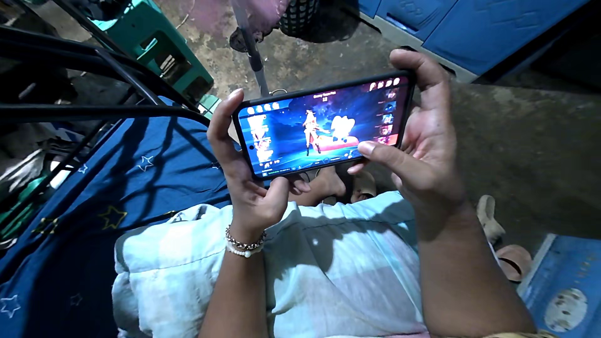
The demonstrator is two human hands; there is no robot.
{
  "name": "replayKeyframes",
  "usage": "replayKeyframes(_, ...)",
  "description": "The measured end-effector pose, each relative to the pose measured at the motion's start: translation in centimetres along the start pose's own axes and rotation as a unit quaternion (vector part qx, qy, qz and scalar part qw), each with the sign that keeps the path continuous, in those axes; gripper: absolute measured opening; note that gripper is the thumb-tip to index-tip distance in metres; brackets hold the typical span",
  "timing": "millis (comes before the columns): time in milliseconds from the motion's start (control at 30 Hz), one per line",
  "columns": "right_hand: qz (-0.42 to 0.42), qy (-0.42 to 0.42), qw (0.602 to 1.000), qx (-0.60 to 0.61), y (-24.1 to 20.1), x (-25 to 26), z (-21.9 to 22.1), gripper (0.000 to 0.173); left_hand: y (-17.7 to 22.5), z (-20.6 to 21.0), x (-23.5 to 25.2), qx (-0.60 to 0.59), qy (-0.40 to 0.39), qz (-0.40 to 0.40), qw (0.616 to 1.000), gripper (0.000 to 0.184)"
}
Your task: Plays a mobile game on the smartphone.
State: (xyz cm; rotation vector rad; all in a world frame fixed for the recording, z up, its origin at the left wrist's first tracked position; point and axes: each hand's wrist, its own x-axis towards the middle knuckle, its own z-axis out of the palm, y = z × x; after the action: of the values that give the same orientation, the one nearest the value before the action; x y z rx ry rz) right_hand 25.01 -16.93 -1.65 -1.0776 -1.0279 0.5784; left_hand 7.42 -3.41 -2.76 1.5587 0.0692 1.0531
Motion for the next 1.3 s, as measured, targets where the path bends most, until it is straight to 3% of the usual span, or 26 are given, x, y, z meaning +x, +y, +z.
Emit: replayKeyframes(1300,-0.008,-0.001,1.000,0.002,0.12,0.14,0.05,0.086,-0.13,-0.01,0.02,-0.014,0.001,-0.006,1.000,0.099)
